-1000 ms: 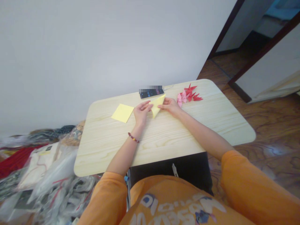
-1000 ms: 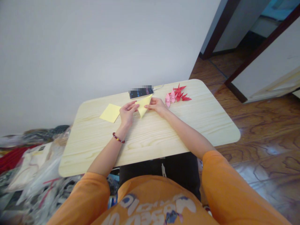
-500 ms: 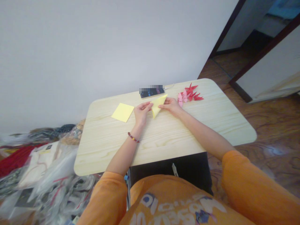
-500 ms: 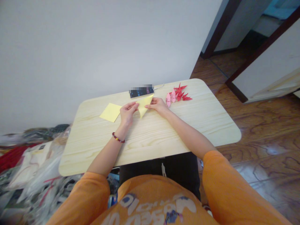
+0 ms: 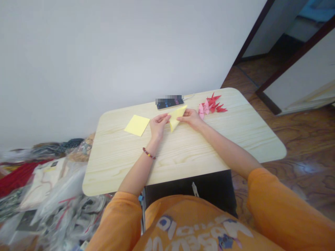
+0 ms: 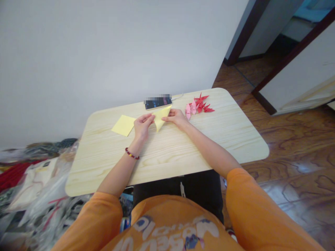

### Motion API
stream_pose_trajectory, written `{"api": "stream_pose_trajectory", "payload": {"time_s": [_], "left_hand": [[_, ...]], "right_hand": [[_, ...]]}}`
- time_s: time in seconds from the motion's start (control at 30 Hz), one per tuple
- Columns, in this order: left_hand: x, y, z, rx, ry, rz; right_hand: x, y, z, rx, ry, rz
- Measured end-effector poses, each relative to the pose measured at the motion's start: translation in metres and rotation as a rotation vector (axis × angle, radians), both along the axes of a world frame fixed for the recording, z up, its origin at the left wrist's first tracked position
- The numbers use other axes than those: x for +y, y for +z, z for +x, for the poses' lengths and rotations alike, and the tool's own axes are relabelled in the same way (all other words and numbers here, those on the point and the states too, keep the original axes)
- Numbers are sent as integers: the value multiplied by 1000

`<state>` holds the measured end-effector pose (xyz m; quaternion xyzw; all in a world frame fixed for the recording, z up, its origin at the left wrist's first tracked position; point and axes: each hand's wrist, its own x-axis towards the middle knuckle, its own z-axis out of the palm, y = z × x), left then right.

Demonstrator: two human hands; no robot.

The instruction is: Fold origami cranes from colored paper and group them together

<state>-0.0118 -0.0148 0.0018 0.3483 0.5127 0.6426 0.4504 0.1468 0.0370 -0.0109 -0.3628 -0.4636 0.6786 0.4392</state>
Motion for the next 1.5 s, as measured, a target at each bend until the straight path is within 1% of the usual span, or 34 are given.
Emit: {"api": "stream_pose_trajectory", "payload": {"time_s": [0.37, 0.63, 0.8, 0.97, 1.07, 1.5], "left_hand": [[1, -1, -1, -3, -5, -5], [2, -3, -1, 4, 18, 1], [-1, 1, 0, 50, 44, 9], [-5, 6, 2, 60, 36, 47], [-6, 7, 2, 67, 35, 44], [-3, 2, 0, 87, 37, 41]], "right_hand": [[1, -1, 0, -13, -3, 9], [-3, 5, 0, -21, -10, -9], [-2, 3, -1, -27, -6, -2], [0, 1, 0, -19, 1, -1], [0, 0, 0, -28, 6, 1], [-1, 2, 0, -31, -9, 6]]}}
